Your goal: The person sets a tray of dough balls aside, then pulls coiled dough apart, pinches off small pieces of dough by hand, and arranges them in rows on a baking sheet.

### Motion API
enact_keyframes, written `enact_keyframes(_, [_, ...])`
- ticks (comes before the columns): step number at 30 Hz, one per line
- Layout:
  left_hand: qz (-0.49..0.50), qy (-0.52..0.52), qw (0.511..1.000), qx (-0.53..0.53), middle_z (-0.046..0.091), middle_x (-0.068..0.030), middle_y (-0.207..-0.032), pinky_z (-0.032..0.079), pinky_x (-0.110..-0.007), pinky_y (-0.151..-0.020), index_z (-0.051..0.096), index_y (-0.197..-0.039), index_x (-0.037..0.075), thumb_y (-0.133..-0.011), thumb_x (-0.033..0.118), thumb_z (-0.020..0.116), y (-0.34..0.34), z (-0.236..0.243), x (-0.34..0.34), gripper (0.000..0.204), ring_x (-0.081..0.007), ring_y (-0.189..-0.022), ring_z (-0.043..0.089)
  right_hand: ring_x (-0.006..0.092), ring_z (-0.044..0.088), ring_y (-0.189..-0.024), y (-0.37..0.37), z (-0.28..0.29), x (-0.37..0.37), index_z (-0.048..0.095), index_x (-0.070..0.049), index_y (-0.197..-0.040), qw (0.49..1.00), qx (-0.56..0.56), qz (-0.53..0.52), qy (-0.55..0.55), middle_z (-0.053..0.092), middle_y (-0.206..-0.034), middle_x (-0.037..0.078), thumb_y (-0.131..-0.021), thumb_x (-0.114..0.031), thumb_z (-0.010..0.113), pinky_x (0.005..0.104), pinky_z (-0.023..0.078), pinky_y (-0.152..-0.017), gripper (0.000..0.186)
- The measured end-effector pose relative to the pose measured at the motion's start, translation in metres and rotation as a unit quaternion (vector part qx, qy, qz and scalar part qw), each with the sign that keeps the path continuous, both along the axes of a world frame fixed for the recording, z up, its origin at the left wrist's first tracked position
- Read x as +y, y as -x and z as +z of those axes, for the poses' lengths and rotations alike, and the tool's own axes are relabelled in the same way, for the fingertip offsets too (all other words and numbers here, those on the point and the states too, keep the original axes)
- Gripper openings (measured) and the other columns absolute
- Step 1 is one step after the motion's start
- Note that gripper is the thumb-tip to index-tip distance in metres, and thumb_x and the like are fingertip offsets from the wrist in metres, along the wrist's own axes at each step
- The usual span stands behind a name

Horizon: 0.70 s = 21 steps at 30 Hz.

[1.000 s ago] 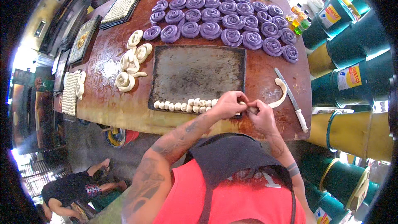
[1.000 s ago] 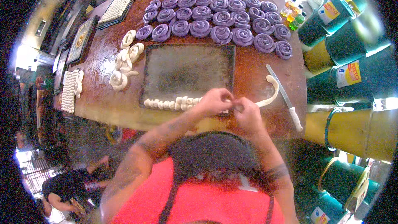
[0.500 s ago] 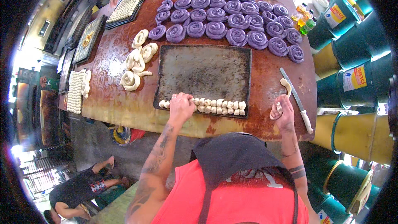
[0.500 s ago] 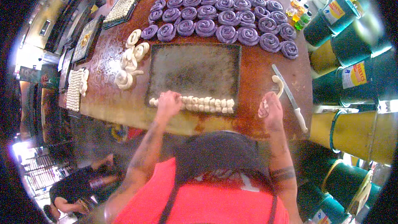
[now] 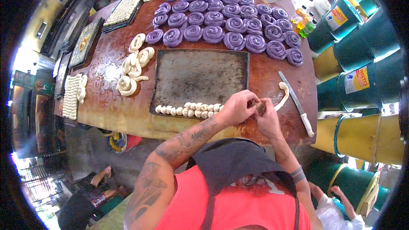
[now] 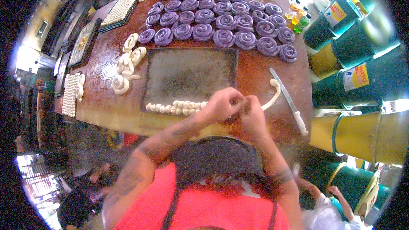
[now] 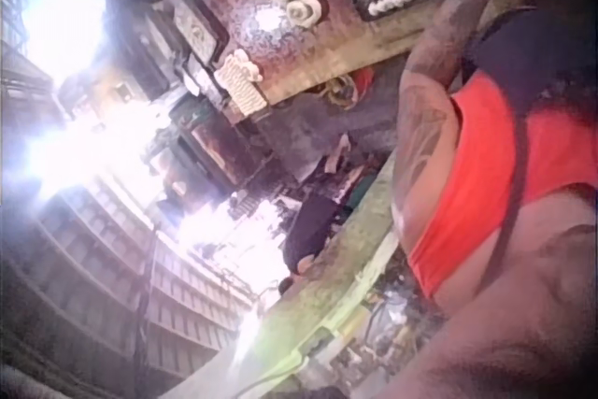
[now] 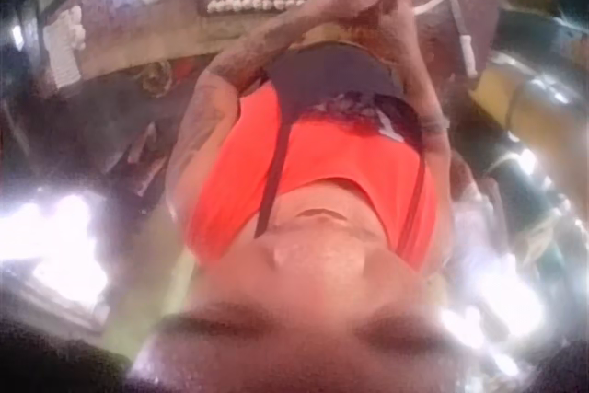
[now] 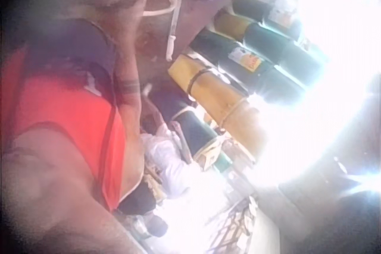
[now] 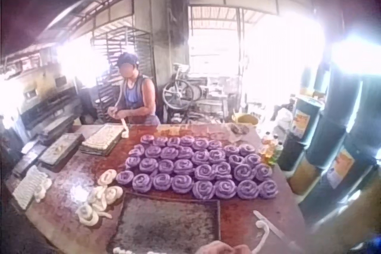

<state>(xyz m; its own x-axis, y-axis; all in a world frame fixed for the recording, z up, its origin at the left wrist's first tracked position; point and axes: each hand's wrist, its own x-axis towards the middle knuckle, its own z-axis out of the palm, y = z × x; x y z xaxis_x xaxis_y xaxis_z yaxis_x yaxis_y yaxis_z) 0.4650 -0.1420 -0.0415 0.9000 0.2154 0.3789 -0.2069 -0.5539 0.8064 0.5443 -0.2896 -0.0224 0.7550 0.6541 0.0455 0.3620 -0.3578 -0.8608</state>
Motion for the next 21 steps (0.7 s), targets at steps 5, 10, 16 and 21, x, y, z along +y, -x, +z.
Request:
enact_keyframes(5, [0.076, 0.28, 0.936, 0.198, 0.075, -0.0068, -0.086, 0.055, -0.03, -0.069, 0.074, -0.1, -0.002, -0.083, 0.019, 0.077, 0.013, -0.018, -0.003, 0.027, -0.0113, -0.076, 0.067, 0.0208, 0.066, -0.075, 0.004, -0.007, -0.007, 0.068, -0.001, -0.099, 0.999, -0.024, 0.037, 0.016, 0.071, -0.087, 0.011, -0.084, -0.008, 0.08, 0.0356, 0.054, -0.074, 0.021])
enact_keyframes(10, [0.202, 0.185, 0.928, 0.253, 0.072, -0.0057, -0.081, 0.054, -0.03, -0.067, 0.076, -0.098, 0.001, -0.082, 0.012, 0.071, 0.064, -0.024, 0.04, 0.02, -0.0134, -0.072, 0.065, 0.0253, 0.069, -0.079, -0.006, -0.018, -0.027, 0.068, -0.001, -0.093, 0.982, 0.076, 0.13, 0.115, 0.069, -0.083, 0.01, -0.079, -0.009, 0.083, 0.0351, 0.055, -0.075, 0.023])
enact_keyframes(16, [0.403, -0.025, 0.902, 0.153, 0.069, -0.0113, -0.093, 0.055, -0.038, -0.078, 0.075, -0.1, 0.005, -0.08, 0.009, 0.07, 0.166, -0.056, 0.115, 0.021, -0.0253, -0.088, 0.065, 0.0273, 0.066, -0.094, -0.021, -0.079, -0.056, 0.065, -0.007, -0.114, 0.927, -0.26, 0.249, 0.103, 0.068, -0.094, 0.01, -0.087, -0.02, 0.078, 0.0387, 0.054, -0.083, 0.034])
enact_keyframes(21, [0.315, -0.189, 0.881, 0.299, 0.067, -0.0137, -0.103, 0.053, -0.045, -0.086, 0.071, -0.106, 0.005, -0.08, 0.012, 0.072, 0.187, -0.066, 0.116, 0.027, -0.0331, -0.094, 0.065, 0.008, 0.054, -0.07, -0.049, -0.052, -0.047, 0.062, -0.009, -0.109, 0.884, 0.431, 0.047, -0.176, 0.061, -0.085, -0.002, -0.107, -0.028, 0.059, 0.0265, 0.048, -0.062, 0.019])
